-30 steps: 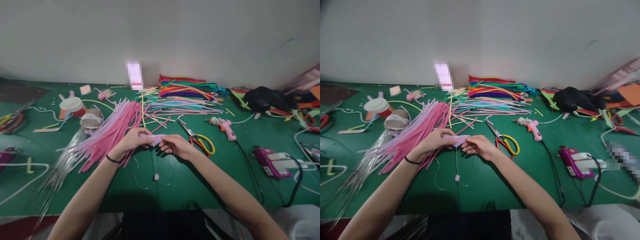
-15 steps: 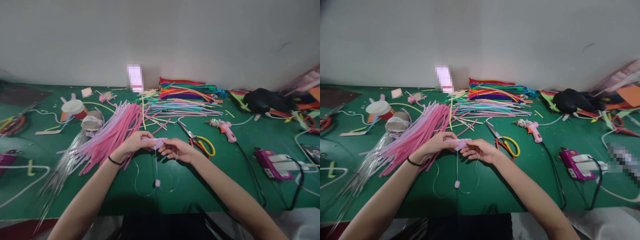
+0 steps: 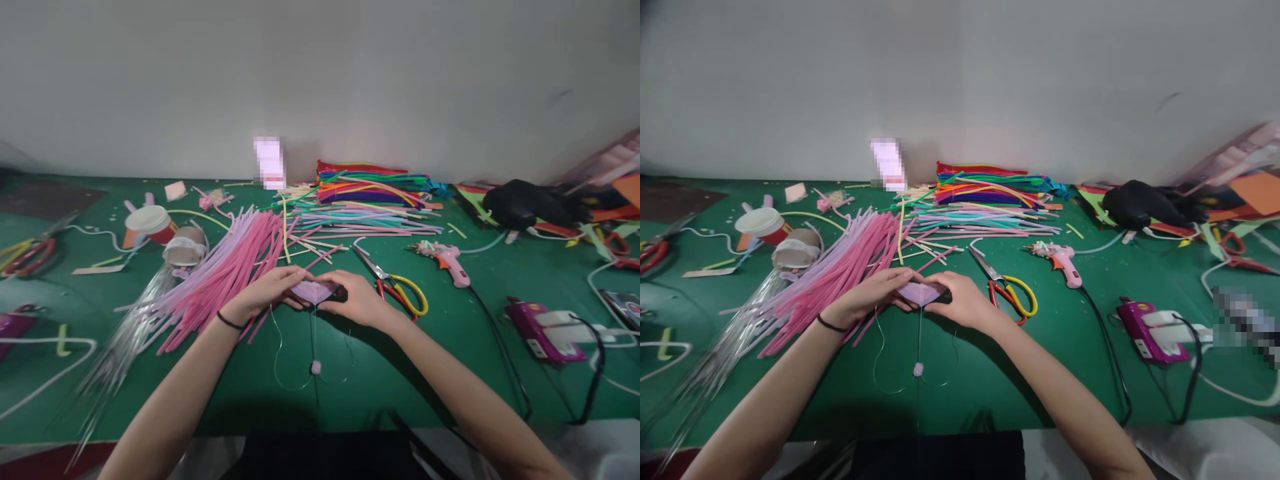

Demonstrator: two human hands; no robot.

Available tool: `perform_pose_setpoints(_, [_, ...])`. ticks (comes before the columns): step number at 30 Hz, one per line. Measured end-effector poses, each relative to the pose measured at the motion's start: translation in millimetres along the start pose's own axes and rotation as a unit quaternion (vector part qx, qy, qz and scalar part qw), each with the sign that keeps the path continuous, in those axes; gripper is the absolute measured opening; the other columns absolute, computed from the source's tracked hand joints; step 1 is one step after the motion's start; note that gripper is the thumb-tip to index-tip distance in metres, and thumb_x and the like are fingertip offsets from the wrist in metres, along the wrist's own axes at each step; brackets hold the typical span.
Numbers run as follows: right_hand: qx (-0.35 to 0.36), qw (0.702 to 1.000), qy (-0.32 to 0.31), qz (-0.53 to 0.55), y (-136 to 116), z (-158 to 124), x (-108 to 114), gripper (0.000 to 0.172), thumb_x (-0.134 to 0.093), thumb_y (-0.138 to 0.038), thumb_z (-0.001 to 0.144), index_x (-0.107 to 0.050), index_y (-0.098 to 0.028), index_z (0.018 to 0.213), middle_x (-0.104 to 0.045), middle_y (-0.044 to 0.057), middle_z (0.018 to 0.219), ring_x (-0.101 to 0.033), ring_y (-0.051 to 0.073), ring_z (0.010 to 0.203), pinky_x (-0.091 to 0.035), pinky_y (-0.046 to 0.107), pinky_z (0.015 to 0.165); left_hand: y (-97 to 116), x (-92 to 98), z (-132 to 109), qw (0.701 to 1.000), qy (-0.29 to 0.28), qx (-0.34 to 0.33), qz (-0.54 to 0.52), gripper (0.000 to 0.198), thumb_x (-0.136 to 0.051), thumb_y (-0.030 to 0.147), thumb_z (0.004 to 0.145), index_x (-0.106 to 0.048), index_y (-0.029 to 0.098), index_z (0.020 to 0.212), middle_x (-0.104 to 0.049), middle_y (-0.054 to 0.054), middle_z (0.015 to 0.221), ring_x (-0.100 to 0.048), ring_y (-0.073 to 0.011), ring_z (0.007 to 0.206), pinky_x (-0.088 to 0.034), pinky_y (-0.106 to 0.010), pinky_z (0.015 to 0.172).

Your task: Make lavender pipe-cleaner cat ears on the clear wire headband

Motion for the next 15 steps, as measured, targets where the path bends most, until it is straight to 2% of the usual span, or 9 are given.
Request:
perform_pose_setpoints(4, [0.023,1.0,0.003,0.01,-2.2,0.7,-5.4,0.035,-0.068,-0.029,0.079,-0.065,-0.026,0.113,-0.067,0.005,0.108,-0.062,0.02,0.094,-0.044,0.032,0.083,-1.1,-0.4,3.5,0.999,0.016,-0.012,0.04,0.042,-0.074,0.043,0.07,-0.063,0.015,0.1,-0.068,-0.003,0.076,-0.067,-0.0154,0.068,-0.055,-0.028,0.064])
perform_pose_setpoints(9, [-0.032,0.999,-0.01,0.026,1.0,0.2,-3.8,0.022,-0.07,-0.031,0.077,-0.071,-0.024,0.098,-0.072,0.002,0.093,-0.064,0.018,0.08,-0.044,0.026,0.071,-3.0,-2.3,7.3,0.996,0.016,-0.02,0.09,0.036,-0.077,0.036,0.066,-0.066,0.015,0.093,-0.063,0.003,0.057,-0.06,-0.0109,0.054,-0.049,-0.023,0.059])
perform_pose_setpoints(12, [-0.049,0.998,-0.026,0.028,4.3,0.4,0.4,0.033,-0.076,-0.035,0.071,-0.069,-0.023,0.101,-0.071,0.001,0.093,-0.063,0.018,0.081,-0.044,0.027,0.071,-3.0,-1.7,7.5,0.995,0.027,-0.029,0.095,0.038,-0.076,0.036,0.066,-0.065,0.015,0.096,-0.064,0.002,0.058,-0.062,-0.0122,0.056,-0.05,-0.024,0.06])
perform_pose_setpoints(15, [-0.081,0.99,-0.043,0.107,9.5,1.1,4.3,0.048,-0.078,-0.038,0.067,-0.064,-0.021,0.11,-0.07,0.003,0.095,-0.064,0.017,0.08,-0.048,0.027,0.071,-2.8,-0.7,6.4,0.996,0.028,-0.031,0.076,0.041,-0.076,0.036,0.067,-0.064,0.015,0.101,-0.068,0.0,0.067,-0.065,-0.0137,0.062,-0.053,-0.026,0.063])
Point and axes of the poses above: each hand's wrist, its own z-axis towards the middle knuckle, its own x-axis out of the back of the hand, y = z × x, the point moved 2 cm from there along z, towards the middle knuckle
